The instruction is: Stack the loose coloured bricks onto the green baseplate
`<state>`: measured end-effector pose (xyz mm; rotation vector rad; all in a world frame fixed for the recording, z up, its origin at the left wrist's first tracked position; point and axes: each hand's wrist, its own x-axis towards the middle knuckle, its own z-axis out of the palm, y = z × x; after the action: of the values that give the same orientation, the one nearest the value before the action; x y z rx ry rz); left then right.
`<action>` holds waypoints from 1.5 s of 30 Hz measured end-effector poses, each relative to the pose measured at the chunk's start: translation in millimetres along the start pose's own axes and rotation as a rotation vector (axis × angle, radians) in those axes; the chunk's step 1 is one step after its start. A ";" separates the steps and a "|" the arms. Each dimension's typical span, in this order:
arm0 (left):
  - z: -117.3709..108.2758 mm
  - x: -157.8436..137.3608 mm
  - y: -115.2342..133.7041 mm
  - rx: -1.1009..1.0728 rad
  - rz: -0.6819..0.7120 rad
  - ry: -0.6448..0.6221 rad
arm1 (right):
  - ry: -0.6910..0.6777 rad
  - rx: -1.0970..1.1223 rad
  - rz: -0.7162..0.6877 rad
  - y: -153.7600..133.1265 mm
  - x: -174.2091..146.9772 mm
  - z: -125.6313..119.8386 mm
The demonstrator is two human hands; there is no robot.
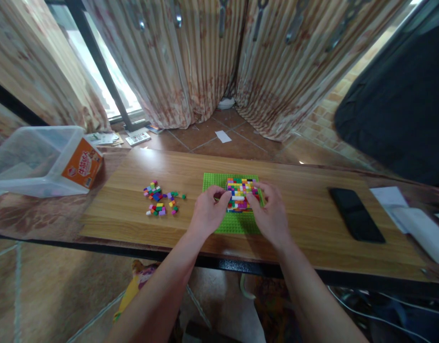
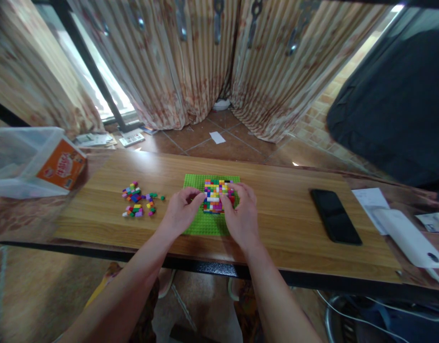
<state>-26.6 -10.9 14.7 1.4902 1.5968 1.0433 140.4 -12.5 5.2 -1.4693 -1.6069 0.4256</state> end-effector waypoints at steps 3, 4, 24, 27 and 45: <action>3.2 0.1 0.7 0.030 -0.028 -0.004 | -0.011 -0.007 -0.001 -0.1 -1.4 4.6; 4.2 0.0 1.2 0.034 -0.035 -0.006 | -0.014 -0.002 0.008 -0.3 -1.6 5.9; 13.1 4.5 -1.3 -0.087 -0.095 0.011 | -0.011 0.081 0.125 -3.1 2.1 13.2; 15.0 5.7 -1.5 -0.102 -0.084 0.026 | -0.016 0.088 0.132 -4.2 2.5 12.5; 21.0 5.2 -8.0 -0.223 -0.072 0.015 | -0.022 0.101 0.097 -1.9 0.4 14.6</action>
<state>-11.6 -3.9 -1.4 1.2700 1.4800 1.1519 127.8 -8.1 -1.2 -1.4745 -1.5136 0.5715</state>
